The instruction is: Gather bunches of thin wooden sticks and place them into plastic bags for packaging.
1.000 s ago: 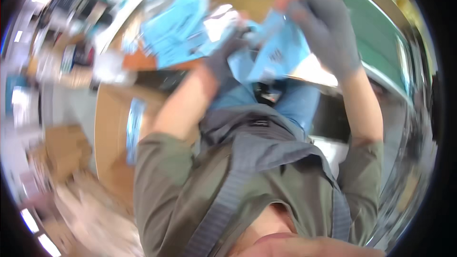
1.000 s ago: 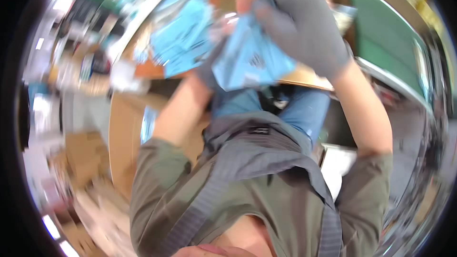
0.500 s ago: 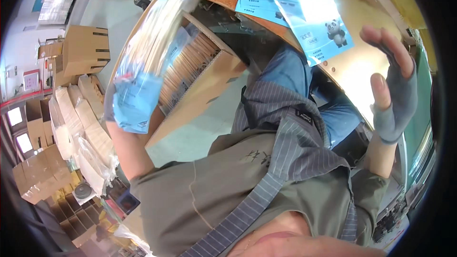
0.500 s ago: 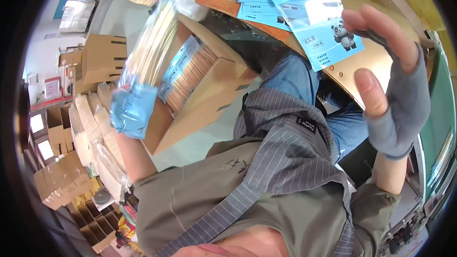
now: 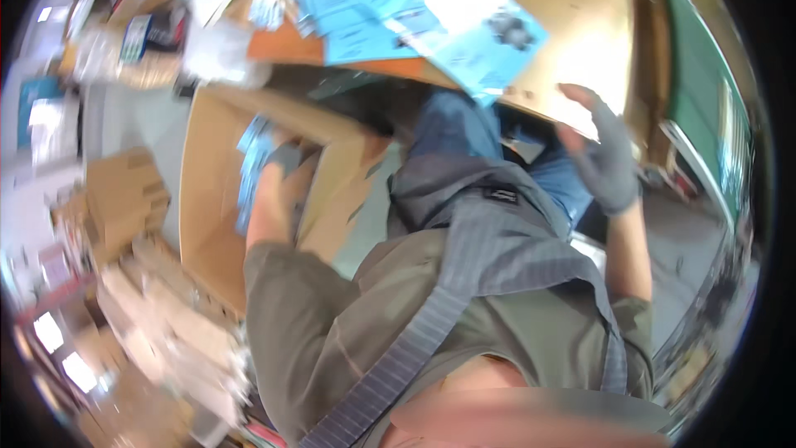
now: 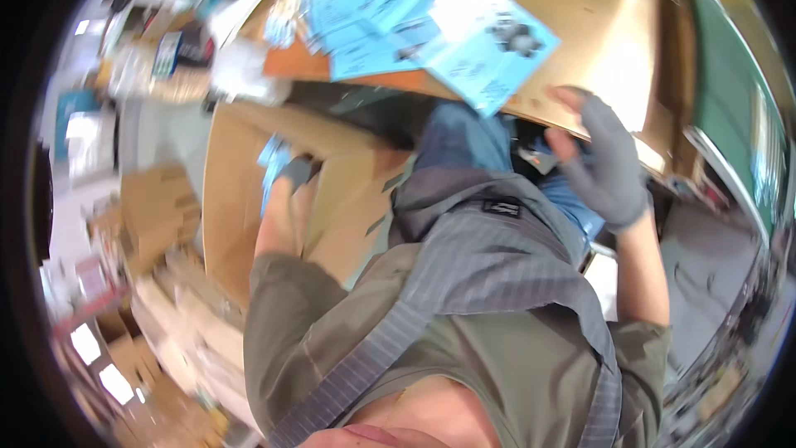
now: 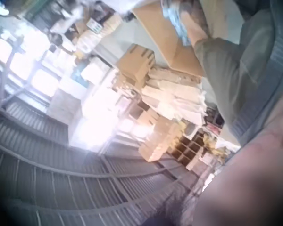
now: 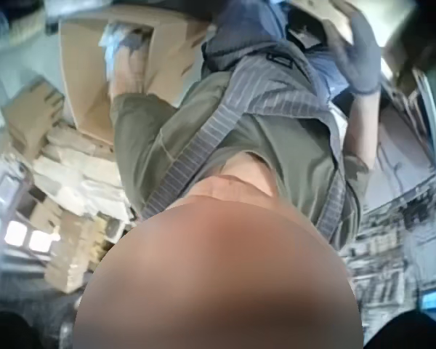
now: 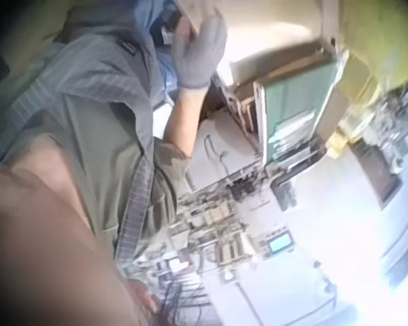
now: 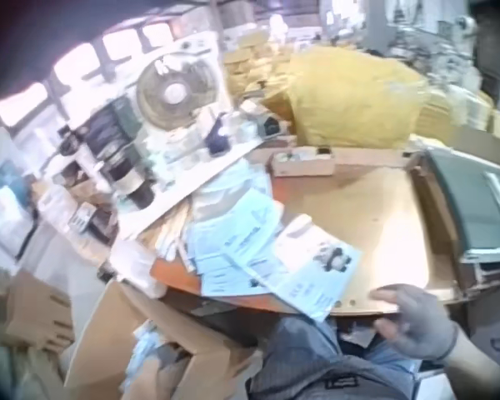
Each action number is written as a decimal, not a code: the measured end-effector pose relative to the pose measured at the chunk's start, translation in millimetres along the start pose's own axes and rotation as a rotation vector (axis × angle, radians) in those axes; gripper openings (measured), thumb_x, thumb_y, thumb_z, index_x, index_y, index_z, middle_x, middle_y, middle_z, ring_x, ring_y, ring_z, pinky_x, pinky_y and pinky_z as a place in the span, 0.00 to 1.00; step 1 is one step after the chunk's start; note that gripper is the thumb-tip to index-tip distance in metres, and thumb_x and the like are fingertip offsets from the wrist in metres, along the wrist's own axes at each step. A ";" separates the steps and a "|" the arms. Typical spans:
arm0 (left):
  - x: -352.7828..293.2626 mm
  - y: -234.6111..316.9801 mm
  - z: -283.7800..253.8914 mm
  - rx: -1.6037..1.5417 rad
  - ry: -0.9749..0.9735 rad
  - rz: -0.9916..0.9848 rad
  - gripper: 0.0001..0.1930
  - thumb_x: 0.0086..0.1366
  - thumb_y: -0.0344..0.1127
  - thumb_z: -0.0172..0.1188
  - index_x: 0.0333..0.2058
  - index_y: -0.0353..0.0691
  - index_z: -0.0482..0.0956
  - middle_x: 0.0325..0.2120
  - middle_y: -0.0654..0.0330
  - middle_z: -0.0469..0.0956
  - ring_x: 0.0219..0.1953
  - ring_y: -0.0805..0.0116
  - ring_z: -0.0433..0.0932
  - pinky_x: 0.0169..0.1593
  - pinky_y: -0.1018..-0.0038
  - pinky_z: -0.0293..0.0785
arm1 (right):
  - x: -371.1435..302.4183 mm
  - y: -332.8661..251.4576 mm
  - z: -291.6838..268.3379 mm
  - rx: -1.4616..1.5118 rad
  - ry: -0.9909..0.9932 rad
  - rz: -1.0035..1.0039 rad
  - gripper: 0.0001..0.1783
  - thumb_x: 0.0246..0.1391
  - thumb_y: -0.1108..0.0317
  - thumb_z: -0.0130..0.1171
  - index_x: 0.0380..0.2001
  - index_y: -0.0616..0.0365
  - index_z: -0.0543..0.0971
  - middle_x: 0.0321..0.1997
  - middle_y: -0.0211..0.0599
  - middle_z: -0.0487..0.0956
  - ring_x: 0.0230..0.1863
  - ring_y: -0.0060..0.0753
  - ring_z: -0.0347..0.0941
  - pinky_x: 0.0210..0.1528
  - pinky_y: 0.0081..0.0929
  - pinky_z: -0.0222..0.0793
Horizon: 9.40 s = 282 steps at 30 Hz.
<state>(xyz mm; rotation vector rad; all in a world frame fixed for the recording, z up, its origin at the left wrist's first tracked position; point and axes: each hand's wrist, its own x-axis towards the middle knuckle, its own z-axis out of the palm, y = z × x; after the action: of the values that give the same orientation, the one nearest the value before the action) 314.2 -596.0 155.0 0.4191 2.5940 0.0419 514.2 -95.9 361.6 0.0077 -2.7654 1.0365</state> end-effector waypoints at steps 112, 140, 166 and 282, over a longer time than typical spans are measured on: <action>207.3 537.6 -44.6 0.056 0.836 0.809 0.31 0.66 0.59 0.45 0.55 0.38 0.69 0.54 0.48 0.69 0.57 0.52 0.66 0.59 0.60 0.61 | -29.8 198.5 88.8 -0.402 0.564 0.180 0.33 0.45 0.50 0.53 0.49 0.63 0.69 0.57 0.57 0.65 0.60 0.60 0.58 0.62 0.57 0.49; 186.1 520.7 -51.7 -0.168 0.878 0.872 0.25 0.65 0.52 0.50 0.49 0.36 0.74 0.52 0.44 0.70 0.57 0.48 0.65 0.59 0.57 0.59 | 71.9 267.5 -71.5 0.052 0.348 0.946 0.60 0.41 0.35 0.61 0.64 0.66 0.47 0.62 0.68 0.59 0.64 0.61 0.56 0.63 0.42 0.55; 175.5 522.3 -65.0 -0.290 0.690 0.847 0.35 0.61 0.53 0.54 0.56 0.26 0.64 0.55 0.40 0.66 0.58 0.46 0.64 0.62 0.59 0.57 | -41.3 200.8 56.0 -0.369 0.763 0.309 0.14 0.46 0.64 0.54 0.37 0.58 0.74 0.50 0.48 0.71 0.54 0.52 0.66 0.57 0.43 0.62; 101.4 534.5 -184.3 -1.338 -0.212 1.149 0.39 0.39 0.32 0.75 0.51 0.35 0.63 0.42 0.59 0.75 0.41 0.71 0.75 0.47 0.75 0.73 | 96.6 149.5 -77.0 0.948 0.437 0.015 0.49 0.39 0.64 0.73 0.62 0.61 0.58 0.50 0.40 0.74 0.51 0.33 0.70 0.54 0.33 0.66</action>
<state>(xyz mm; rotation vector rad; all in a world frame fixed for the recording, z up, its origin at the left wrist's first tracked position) 293.8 -47.5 324.4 1.1227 1.2874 1.7797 422.1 73.2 338.2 -0.0930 -1.6965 1.9550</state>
